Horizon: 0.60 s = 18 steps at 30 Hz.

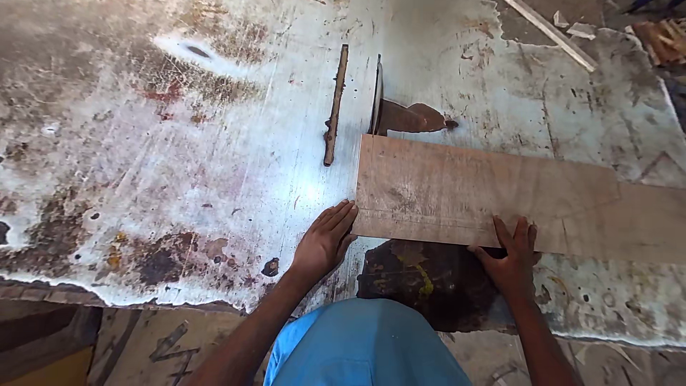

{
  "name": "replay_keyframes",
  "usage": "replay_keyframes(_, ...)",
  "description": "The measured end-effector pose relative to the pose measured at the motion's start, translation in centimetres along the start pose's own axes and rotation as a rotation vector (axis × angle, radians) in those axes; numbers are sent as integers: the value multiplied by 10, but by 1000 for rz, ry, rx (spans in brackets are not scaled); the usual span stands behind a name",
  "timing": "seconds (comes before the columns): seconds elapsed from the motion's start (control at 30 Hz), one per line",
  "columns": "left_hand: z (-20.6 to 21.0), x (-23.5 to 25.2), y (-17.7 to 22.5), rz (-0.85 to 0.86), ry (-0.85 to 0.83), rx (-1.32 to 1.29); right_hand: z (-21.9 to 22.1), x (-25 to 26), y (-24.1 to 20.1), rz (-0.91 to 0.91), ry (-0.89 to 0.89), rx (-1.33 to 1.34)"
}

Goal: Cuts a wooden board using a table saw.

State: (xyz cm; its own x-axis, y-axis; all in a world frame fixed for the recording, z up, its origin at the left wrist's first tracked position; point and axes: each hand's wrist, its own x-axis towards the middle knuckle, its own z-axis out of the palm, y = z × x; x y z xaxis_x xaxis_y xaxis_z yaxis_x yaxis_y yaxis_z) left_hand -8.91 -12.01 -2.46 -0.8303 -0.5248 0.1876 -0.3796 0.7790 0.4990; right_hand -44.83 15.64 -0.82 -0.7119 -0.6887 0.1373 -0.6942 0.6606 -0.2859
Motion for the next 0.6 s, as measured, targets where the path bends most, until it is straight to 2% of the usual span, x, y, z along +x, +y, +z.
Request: replay_keyframes(0.6,-2,11,-2,-13,2,-28,3,10,0,-38,13,48)
